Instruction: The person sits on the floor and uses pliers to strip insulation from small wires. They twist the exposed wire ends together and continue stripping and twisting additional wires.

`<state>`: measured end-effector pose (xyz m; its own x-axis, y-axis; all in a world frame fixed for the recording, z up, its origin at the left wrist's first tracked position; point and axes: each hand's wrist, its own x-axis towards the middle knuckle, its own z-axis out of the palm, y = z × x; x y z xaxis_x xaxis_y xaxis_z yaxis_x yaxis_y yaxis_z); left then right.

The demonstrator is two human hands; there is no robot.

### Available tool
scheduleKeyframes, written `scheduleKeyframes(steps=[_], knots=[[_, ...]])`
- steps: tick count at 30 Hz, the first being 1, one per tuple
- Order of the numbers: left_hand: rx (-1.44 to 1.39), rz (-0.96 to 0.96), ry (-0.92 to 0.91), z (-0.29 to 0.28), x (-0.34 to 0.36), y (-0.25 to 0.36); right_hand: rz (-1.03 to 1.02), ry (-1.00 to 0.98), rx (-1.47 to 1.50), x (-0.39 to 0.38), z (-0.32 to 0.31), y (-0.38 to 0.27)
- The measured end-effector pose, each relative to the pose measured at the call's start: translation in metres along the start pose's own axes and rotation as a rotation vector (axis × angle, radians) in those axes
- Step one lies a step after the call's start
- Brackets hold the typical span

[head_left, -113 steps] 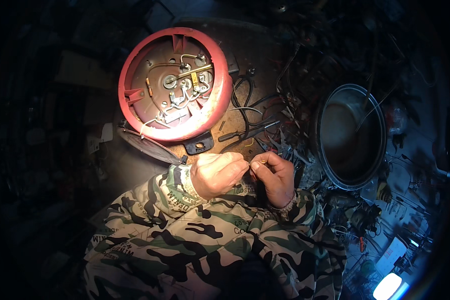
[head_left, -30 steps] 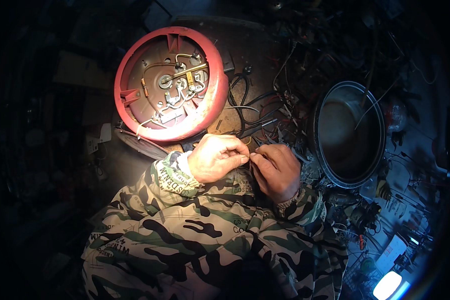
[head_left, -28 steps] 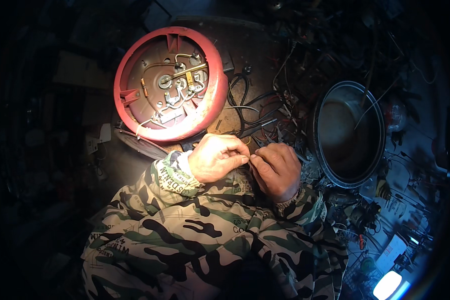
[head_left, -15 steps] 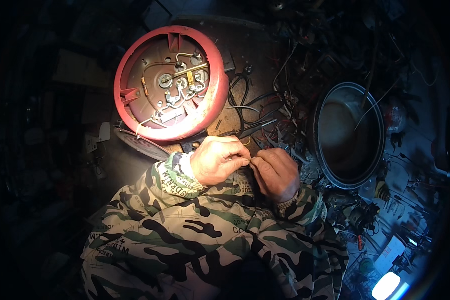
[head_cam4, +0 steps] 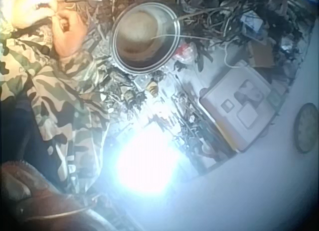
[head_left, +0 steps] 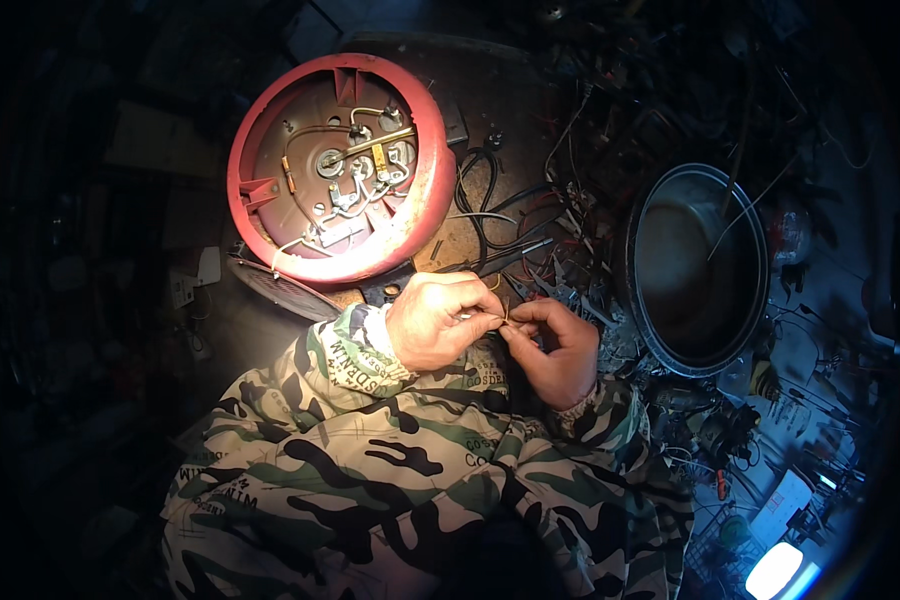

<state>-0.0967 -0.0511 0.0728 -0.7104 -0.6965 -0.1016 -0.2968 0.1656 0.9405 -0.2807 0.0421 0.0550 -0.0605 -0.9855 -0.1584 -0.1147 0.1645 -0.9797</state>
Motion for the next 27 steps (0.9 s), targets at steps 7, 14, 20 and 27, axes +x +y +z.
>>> scheduleKeyframes(steps=[7, 14, 20, 27], knots=[[-0.127, -0.161, -0.073, -0.007, 0.003, 0.006, -0.868, 0.12, -0.678, 0.01, -0.003, 0.006], [-0.043, 0.009, -0.082, -0.01, 0.006, 0.0, -0.893, 0.096, -0.722, 0.015, -0.006, 0.007], [0.071, 0.256, -0.079, -0.01, 0.009, -0.005, 0.206, -0.28, 0.165, 0.017, -0.016, -0.008], [-0.101, -0.137, -0.205, -0.019, 0.008, -0.006, 0.092, -0.281, 0.102, 0.02, -0.017, -0.007]])
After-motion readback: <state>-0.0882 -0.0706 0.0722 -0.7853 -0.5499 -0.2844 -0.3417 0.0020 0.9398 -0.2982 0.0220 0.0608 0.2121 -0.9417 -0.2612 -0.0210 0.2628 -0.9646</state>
